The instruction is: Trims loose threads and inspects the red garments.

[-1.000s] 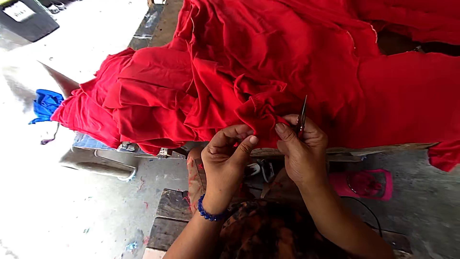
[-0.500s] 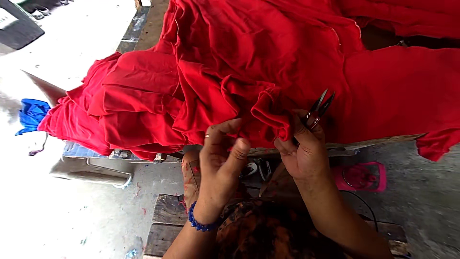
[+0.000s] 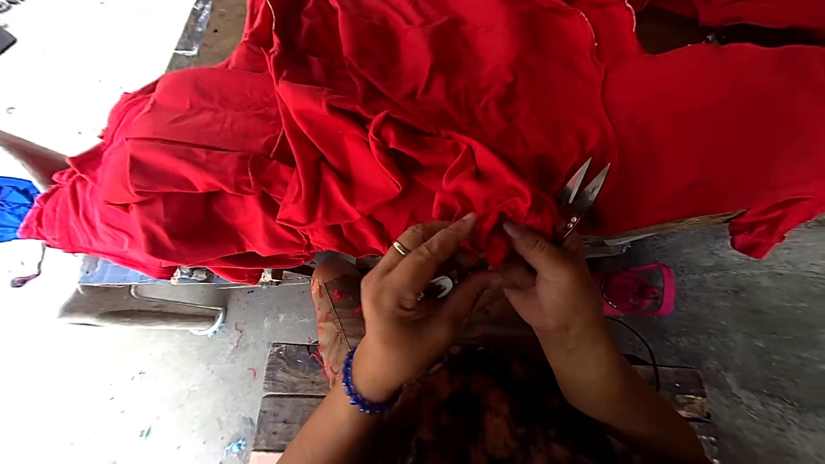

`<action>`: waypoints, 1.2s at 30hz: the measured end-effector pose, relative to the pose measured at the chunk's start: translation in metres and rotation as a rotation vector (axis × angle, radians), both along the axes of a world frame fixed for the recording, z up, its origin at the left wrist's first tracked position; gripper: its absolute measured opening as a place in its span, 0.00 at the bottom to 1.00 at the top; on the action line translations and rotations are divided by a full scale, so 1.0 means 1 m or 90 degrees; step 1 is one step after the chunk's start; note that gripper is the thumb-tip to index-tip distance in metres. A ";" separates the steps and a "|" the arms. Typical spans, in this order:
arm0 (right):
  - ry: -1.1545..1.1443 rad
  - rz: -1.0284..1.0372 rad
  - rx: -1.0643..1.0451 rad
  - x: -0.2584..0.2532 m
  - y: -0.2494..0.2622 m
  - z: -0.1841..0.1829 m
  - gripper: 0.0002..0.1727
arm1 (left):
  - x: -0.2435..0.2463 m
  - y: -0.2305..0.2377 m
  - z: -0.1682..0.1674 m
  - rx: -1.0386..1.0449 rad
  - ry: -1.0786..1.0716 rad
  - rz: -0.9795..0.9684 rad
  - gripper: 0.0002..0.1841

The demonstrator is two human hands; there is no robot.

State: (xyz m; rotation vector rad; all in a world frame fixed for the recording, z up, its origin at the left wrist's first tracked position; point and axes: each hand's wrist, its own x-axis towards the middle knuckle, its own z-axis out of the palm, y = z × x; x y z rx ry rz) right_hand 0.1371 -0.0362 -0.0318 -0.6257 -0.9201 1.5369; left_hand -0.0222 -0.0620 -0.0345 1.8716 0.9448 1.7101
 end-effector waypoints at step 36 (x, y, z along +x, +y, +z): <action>-0.774 -0.480 0.576 0.015 -0.013 0.007 0.20 | 0.019 0.004 0.001 0.027 0.023 -0.052 0.04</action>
